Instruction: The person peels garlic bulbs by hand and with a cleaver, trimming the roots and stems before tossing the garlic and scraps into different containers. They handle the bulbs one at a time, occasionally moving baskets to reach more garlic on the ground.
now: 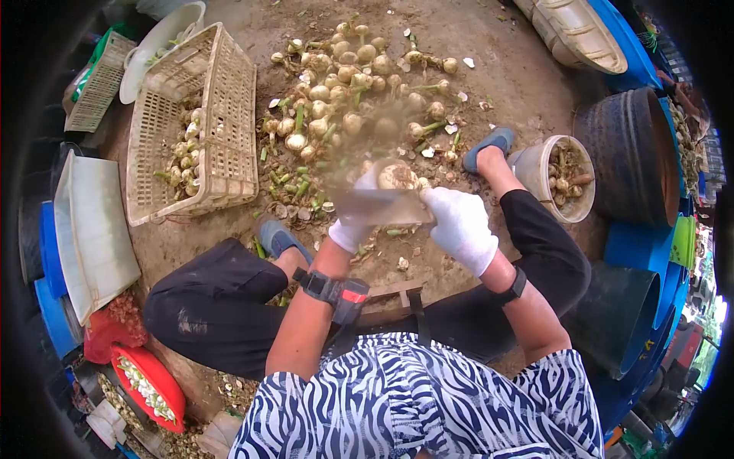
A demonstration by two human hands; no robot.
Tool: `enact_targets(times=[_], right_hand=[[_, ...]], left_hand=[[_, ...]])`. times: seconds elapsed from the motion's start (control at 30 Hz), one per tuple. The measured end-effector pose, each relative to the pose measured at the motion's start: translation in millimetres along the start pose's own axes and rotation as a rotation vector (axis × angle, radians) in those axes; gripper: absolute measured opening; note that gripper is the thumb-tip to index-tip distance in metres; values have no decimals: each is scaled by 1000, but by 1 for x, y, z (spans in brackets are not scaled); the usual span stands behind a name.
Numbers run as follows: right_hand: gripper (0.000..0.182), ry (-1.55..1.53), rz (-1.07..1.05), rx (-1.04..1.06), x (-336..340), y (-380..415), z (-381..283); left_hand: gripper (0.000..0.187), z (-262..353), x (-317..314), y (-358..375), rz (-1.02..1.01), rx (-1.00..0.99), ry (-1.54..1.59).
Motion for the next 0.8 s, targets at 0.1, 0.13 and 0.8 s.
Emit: enact_targets(times=[0.1, 0.13, 0.8], right_hand=[[16, 21, -48, 56, 7, 11, -22], [16, 12, -48, 56, 5, 15, -26], [8, -10, 73, 61, 6, 26, -19]], left_hand=[[66, 33, 0, 18, 129, -177, -454], [66, 34, 1, 25, 129, -171, -460], [64, 19, 0, 55, 137, -156, 75]])
Point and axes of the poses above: each hand's wrist, its own y-axis away from the middle knuckle, its own x-axis out of the back of the hand, z = x × y, the point moved 7 cm from there along -y, towards the middle knuckle, and after that the axes turned 1 degree about -x, right-handed, at the moved point
